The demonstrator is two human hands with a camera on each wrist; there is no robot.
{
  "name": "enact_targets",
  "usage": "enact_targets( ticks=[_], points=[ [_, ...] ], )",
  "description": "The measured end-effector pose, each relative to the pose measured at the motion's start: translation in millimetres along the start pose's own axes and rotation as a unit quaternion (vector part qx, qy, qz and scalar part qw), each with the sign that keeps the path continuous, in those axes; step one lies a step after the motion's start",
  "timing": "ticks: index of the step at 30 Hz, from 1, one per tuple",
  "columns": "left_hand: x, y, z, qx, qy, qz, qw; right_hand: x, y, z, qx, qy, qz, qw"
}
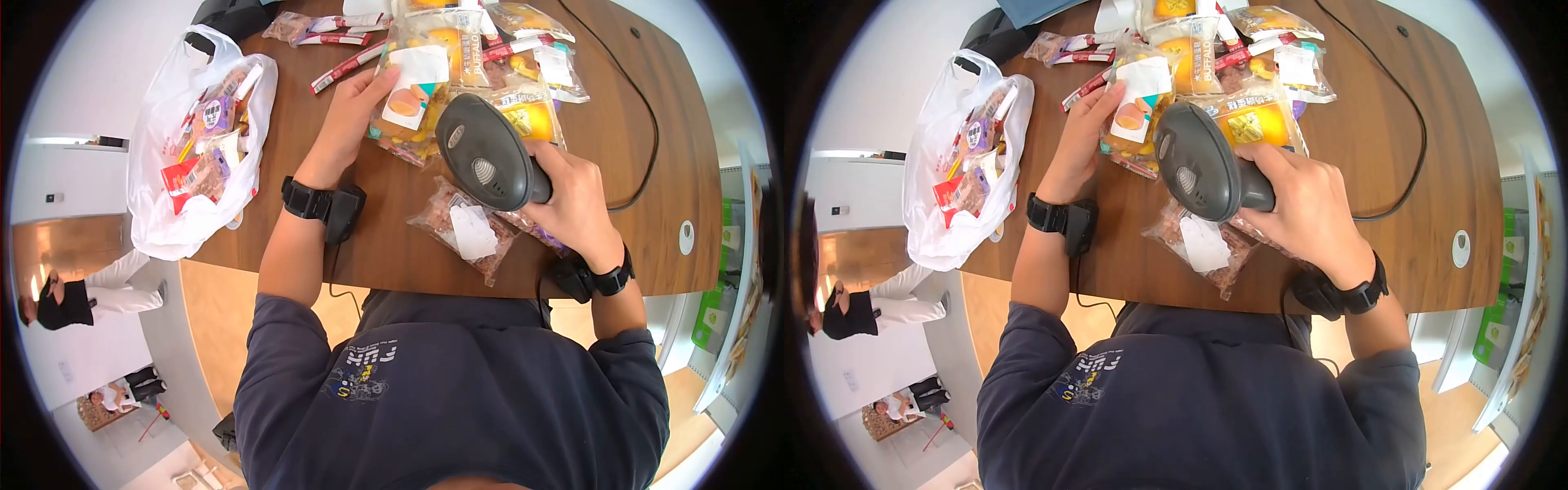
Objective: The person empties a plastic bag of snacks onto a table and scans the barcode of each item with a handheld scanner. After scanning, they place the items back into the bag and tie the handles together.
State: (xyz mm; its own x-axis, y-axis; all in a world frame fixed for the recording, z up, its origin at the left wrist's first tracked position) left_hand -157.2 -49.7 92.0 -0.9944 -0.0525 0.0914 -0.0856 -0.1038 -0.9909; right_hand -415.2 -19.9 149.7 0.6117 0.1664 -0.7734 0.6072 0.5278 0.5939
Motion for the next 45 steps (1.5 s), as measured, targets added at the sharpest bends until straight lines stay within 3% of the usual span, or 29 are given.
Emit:
enact_targets(
  ticks=[4,6,8,10,11,15,16,18,19,21,22,24,25,26,29,30,32,34,36,37,38,39,40,42,43,45],
  points=[
    [-1,-1,1,0.005,0.002,-0.012,1.000,-1,2,0,0.000,-0.006,-0.006,1.000],
    [-11,-8,3,0.045,-0.045,-0.114,0.991,0,6,1,-0.017,-0.008,-0.002,1.000],
    [-35,-16,4,0.027,-0.082,-0.137,0.987,2,2,0,0.007,0.000,-0.015,1.000],
    [-61,-39,1,0.141,-0.201,-0.270,0.931,5,6,0,-0.008,0.001,-0.006,1.000],
    [-83,-42,-3,0.159,-0.246,-0.265,0.919,6,6,0,0.002,0.006,-0.019,1.000],
    [-156,-66,-15,0.283,-0.315,-0.263,0.867,7,3,0,-0.005,0.000,-0.030,1.000],
    [-172,-71,-15,0.289,-0.315,-0.261,0.865,7,2,1,0.001,0.001,-0.029,1.000],
    [-211,-75,-22,0.309,-0.374,-0.320,0.814,7,3,0,-0.005,0.003,-0.030,1.000],
    [-226,-77,-22,0.310,-0.372,-0.318,0.815,7,4,-1,-0.006,0.006,-0.032,0.999],
    [-258,-86,-30,0.365,-0.417,-0.303,0.776,5,6,-1,-0.012,0.005,-0.035,0.999],
    [-270,-87,-31,0.366,-0.412,-0.302,0.778,5,8,-1,-0.018,0.006,-0.041,0.999],
    [-287,-78,-30,0.281,-0.471,-0.297,0.782,4,9,-1,-0.027,-0.002,-0.041,0.999],
    [-282,-67,-31,0.254,-0.501,-0.363,0.744,4,10,-2,-0.036,-0.003,-0.042,0.998],
    [-274,-63,-30,0.253,-0.497,-0.365,0.746,4,9,-2,-0.033,-0.007,-0.043,0.999],
    [-248,-46,-26,0.216,-0.435,-0.283,0.827,5,8,-1,-0.022,-0.002,-0.046,0.999],
    [-241,-40,-24,0.212,-0.433,-0.286,0.828,5,9,-1,-0.022,0.002,-0.046,0.999],
    [-210,-35,-14,0.168,-0.348,-0.182,0.904,5,9,-1,-0.015,0.007,-0.049,0.999],
    [-169,-35,-11,0.157,-0.326,-0.167,0.917,5,10,-1,-0.015,0.012,-0.054,0.998],
    [-119,-39,-4,0.145,-0.227,-0.040,0.962,4,10,-2,-0.019,0.012,-0.051,0.998],
    [-104,-33,-1,0.143,-0.223,-0.040,0.963,4,10,-1,-0.028,0.012,-0.045,0.998],
    [-87,-30,4,0.142,-0.182,0.067,0.971,3,10,-1,-0.024,0.011,-0.045,0.999],
    [-70,-26,7,0.139,-0.137,0.173,0.965,3,9,-1,-0.026,0.018,-0.049,0.998],
    [-59,-20,6,0.137,-0.134,0.172,0.966,4,8,-2,-0.028,0.025,-0.053,0.998],
    [-27,-18,4,0.208,-0.011,0.354,0.912,5,7,-1,-0.029,0.025,-0.048,0.998],
    [-25,-11,4,0.207,-0.011,0.356,0.911,6,7,-1,-0.036,0.026,-0.042,0.998],
    [-13,-7,-1,0.312,0.042,0.528,0.789,6,7,-2,-0.037,0.026,-0.046,0.998]
  ],
)
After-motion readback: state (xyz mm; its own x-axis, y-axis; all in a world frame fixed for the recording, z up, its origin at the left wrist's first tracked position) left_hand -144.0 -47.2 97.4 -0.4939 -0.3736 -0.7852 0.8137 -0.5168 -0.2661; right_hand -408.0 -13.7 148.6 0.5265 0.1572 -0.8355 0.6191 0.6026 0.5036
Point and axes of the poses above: each hand's wrist, its own z-axis towards the middle knuckle, its own x-axis out of the palm, y = z × x, the point moved 6 cm from there along z, towards the middle knuckle, and after that the axes turned 11 degrees about x, right-handed, at the moved point
